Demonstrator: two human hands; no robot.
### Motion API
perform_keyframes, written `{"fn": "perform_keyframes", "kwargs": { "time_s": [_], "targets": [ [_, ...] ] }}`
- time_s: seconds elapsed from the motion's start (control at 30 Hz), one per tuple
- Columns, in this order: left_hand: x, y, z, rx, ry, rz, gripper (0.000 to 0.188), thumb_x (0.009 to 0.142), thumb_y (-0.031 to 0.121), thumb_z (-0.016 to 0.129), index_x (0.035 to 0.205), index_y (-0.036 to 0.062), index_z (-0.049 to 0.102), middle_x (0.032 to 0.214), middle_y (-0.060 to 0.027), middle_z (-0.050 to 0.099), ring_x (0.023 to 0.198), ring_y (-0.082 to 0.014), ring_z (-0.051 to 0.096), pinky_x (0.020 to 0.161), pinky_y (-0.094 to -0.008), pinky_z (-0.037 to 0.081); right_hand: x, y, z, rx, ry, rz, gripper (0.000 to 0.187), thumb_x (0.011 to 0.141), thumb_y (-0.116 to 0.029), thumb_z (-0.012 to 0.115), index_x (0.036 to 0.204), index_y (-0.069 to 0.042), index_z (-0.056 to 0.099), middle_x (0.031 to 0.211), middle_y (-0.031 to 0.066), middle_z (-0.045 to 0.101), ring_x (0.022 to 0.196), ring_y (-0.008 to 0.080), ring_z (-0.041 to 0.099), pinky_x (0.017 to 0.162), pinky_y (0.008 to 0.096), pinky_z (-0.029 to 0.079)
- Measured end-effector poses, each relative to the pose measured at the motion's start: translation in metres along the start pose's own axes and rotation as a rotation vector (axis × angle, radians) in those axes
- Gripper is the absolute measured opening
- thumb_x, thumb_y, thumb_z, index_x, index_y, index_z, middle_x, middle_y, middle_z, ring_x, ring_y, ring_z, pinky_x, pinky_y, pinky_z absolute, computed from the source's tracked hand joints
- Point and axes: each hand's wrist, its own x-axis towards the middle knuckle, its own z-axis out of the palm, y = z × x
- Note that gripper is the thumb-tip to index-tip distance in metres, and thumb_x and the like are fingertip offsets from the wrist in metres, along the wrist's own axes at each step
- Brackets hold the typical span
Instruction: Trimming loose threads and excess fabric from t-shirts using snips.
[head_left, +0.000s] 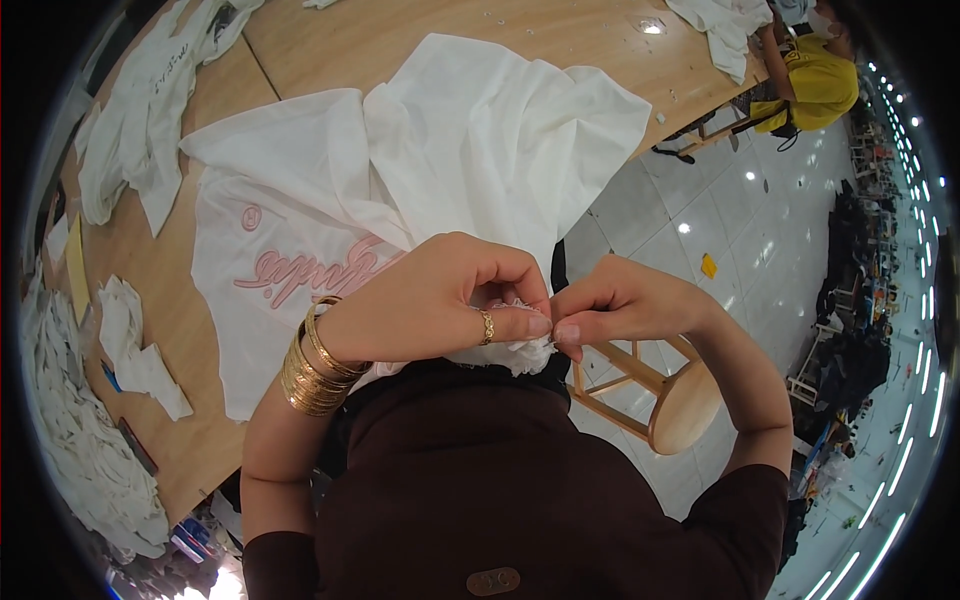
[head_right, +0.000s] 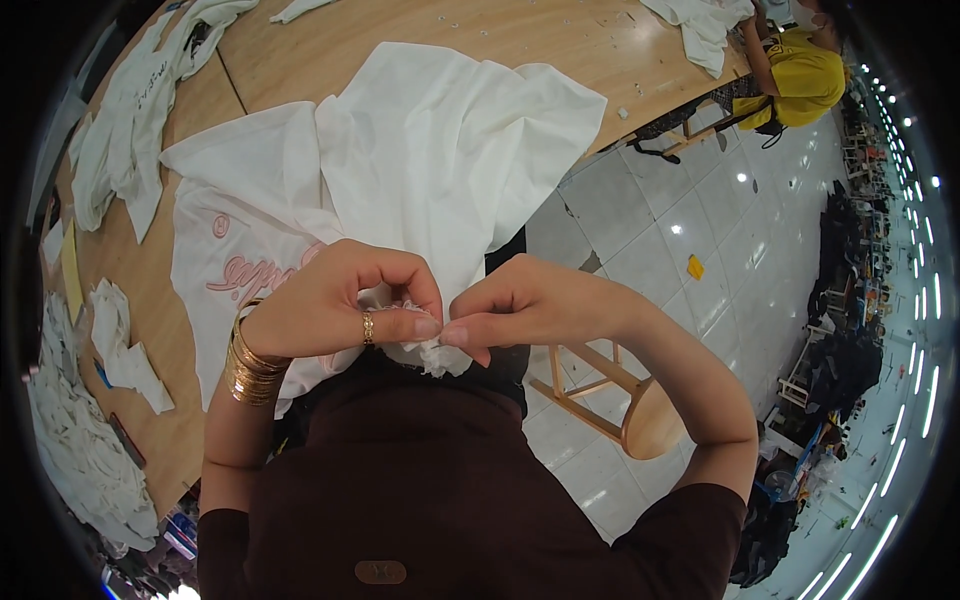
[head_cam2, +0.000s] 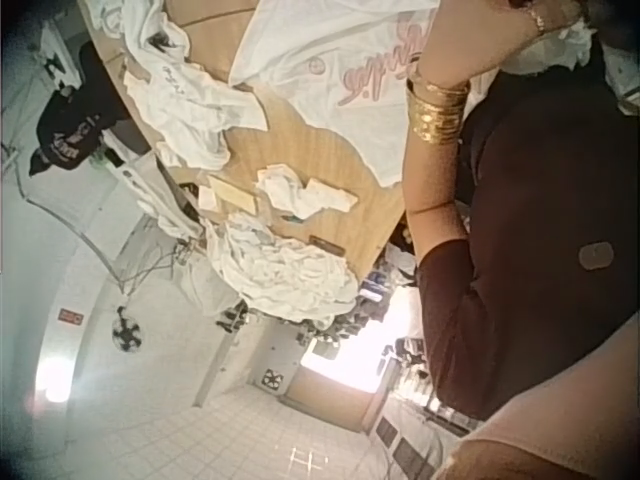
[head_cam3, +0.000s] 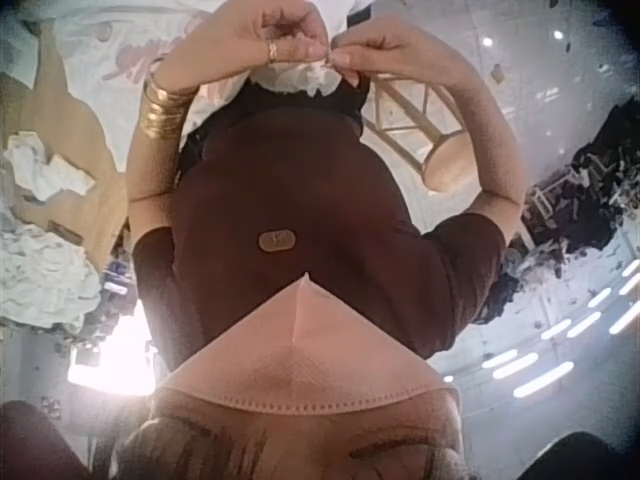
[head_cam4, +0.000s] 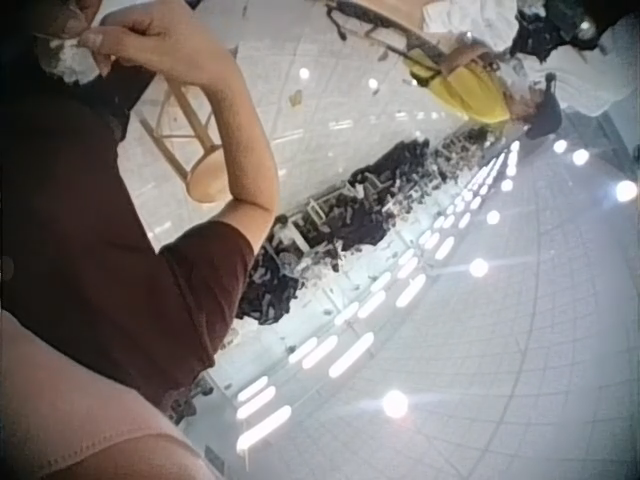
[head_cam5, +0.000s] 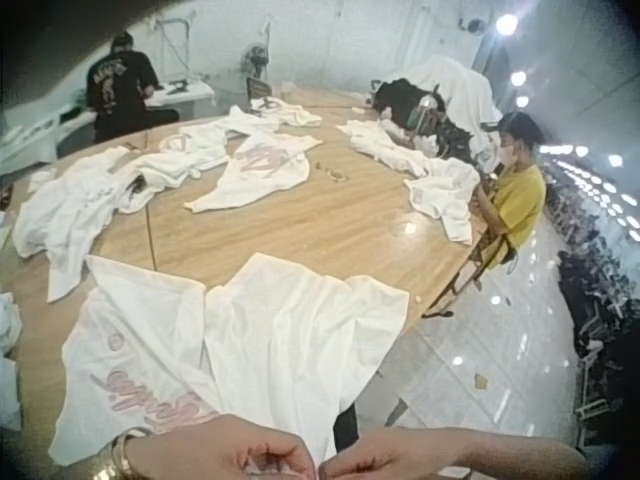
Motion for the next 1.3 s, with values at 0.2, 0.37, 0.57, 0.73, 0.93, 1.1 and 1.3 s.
{"fn": "perform_keyframes", "kwargs": {
  "time_s": [0.2, 0.37, 0.57, 0.73, 0.93, 1.1, 1.3],
  "targets": [
    [-0.001, 0.004, 0.000, 0.027, -0.008, -0.022, 0.016, 0.080, 0.018, 0.066, 0.086, 0.0039, 0.063, 0.074, 0.0013, 0.062, 0.071, -0.0056, 0.054, 0.066, -0.0216, 0.043, -0.002, -0.007, -0.001, -0.100, 0.024, 0.005, 0.032, 0.089, -0.031, 0.056, 0.072, -0.005, 0.061, 0.058, -0.0026, 0.050, 0.054, 0.0058, 0.039, 0.051, 0.0238, 0.031],
    [0.000, 0.005, 0.000, 0.035, -0.024, -0.029, 0.015, 0.080, 0.013, 0.064, 0.088, -0.0001, 0.063, 0.078, -0.0034, 0.064, 0.073, -0.0081, 0.056, 0.069, -0.0236, 0.046, -0.002, -0.010, -0.003, -0.175, 0.025, -0.009, 0.027, 0.088, -0.029, 0.058, 0.077, -0.004, 0.062, 0.058, -0.0002, 0.052, 0.052, 0.0078, 0.042, 0.049, 0.0248, 0.033],
    [0.001, -0.001, 0.000, 0.027, -0.018, -0.036, 0.016, 0.080, 0.016, 0.065, 0.087, 0.0016, 0.063, 0.076, -0.0013, 0.063, 0.072, -0.0067, 0.055, 0.068, -0.0224, 0.044, -0.001, -0.008, -0.006, -0.255, 0.000, -0.026, 0.024, 0.088, -0.025, 0.058, 0.080, -0.003, 0.063, 0.057, 0.0013, 0.053, 0.050, 0.0095, 0.043, 0.048, 0.0255, 0.034],
    [-0.002, -0.002, -0.001, -0.009, 0.005, -0.050, 0.016, 0.081, 0.018, 0.065, 0.085, 0.0023, 0.061, 0.075, 0.0017, 0.060, 0.071, -0.0051, 0.052, 0.067, -0.0216, 0.043, 0.002, 0.002, -0.009, -0.140, -0.058, 0.006, 0.027, 0.088, -0.029, 0.058, 0.080, -0.003, 0.061, 0.065, 0.0006, 0.058, 0.055, 0.0084, 0.045, 0.051, 0.0247, 0.035],
    [-0.019, -0.006, 0.001, -0.119, 0.485, 0.033, 0.011, 0.084, 0.011, 0.061, 0.085, -0.0001, 0.058, 0.077, 0.0000, 0.060, 0.072, -0.0059, 0.052, 0.067, -0.0216, 0.042, 0.013, -0.008, 0.044, -0.077, 0.806, -0.251, 0.029, 0.068, -0.016, 0.077, 0.088, -0.006, 0.059, 0.066, -0.0038, 0.044, 0.059, 0.0037, 0.041, 0.051, 0.0207, 0.035],
    [-0.024, -0.006, 0.004, -0.133, 0.519, 0.079, 0.010, 0.086, 0.010, 0.059, 0.087, 0.0004, 0.057, 0.080, -0.0002, 0.059, 0.073, -0.0068, 0.052, 0.071, -0.0232, 0.043, 0.044, 0.013, 0.059, -0.415, 1.127, -0.564, 0.022, 0.068, -0.002, 0.071, 0.087, -0.004, 0.061, 0.075, -0.0007, 0.049, 0.056, 0.0050, 0.040, 0.048, 0.0193, 0.029],
    [-0.023, -0.011, 0.002, -0.092, 0.455, 0.170, 0.011, 0.088, 0.013, 0.057, 0.091, 0.0025, 0.054, 0.085, 0.0016, 0.054, 0.078, -0.0057, 0.050, 0.074, -0.0218, 0.042, 0.022, -0.009, 0.046, 0.182, 0.823, -0.283, 0.012, 0.076, -0.008, 0.067, 0.083, -0.001, 0.061, 0.079, 0.0001, 0.049, 0.068, 0.0071, 0.050, 0.057, 0.0213, 0.039]
  ]
}}
